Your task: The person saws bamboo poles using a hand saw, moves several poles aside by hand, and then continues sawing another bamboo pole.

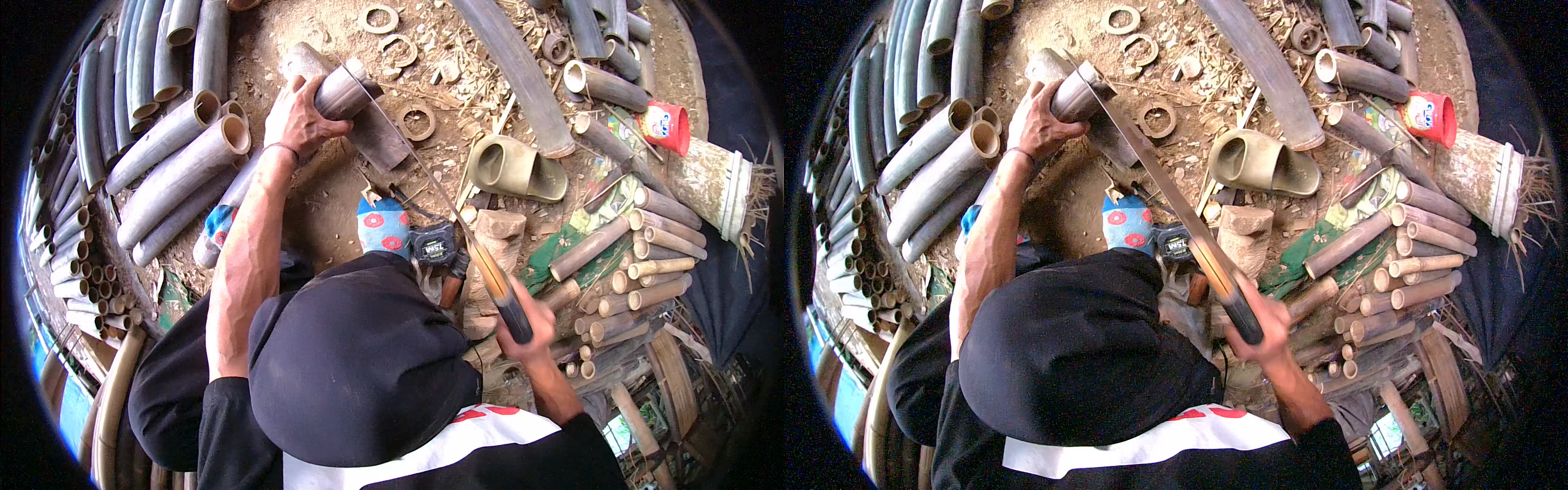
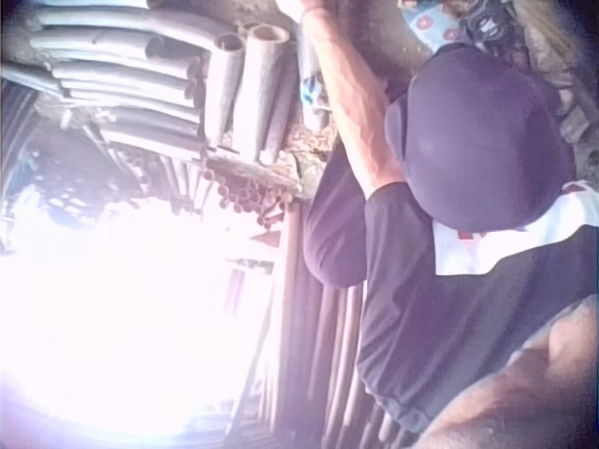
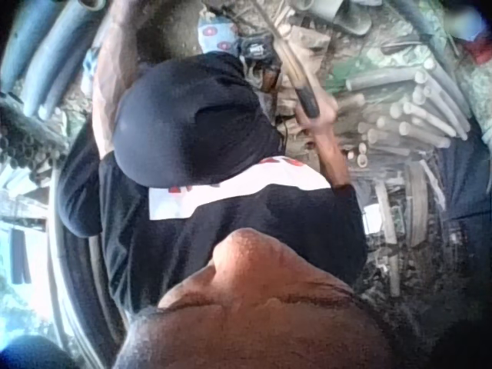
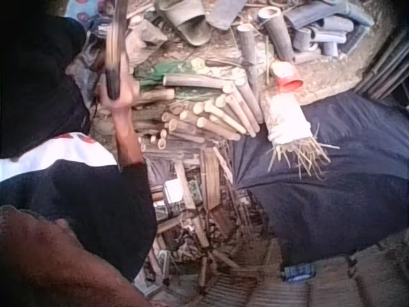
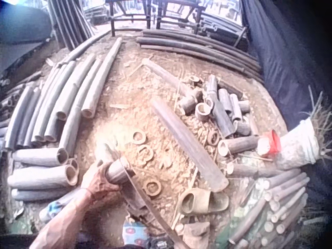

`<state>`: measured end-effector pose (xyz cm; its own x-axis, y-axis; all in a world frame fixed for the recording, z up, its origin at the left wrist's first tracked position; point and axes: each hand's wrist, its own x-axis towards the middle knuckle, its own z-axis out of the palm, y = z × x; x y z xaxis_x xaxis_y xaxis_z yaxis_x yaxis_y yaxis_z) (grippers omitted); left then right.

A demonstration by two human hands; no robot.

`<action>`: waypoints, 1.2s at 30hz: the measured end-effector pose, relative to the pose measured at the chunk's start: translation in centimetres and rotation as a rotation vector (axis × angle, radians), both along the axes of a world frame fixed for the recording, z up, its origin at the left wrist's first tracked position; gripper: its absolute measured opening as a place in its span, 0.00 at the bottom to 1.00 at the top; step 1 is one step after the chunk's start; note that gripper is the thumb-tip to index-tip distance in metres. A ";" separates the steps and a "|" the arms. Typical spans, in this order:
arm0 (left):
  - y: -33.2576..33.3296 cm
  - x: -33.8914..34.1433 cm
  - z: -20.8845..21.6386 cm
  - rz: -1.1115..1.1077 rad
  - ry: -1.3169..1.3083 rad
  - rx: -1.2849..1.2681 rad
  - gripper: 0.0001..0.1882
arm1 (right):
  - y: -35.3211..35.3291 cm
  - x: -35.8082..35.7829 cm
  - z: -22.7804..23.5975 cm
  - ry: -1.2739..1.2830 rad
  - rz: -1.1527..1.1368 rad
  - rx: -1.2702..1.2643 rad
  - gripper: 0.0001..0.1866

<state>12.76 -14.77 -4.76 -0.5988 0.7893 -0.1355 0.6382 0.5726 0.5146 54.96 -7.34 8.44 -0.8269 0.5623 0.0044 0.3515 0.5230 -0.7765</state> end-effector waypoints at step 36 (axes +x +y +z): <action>-30.0 6.2 31.8 -0.134 -0.358 0.056 0.36 | 3.7 -8.4 -17.7 -0.034 0.012 0.361 0.32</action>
<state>18.92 -44.79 27.01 -0.4121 0.8696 -0.2721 0.4799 0.4610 0.7464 46.58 -3.64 -9.26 -0.8365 0.5198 0.1735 0.3662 0.7658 -0.5286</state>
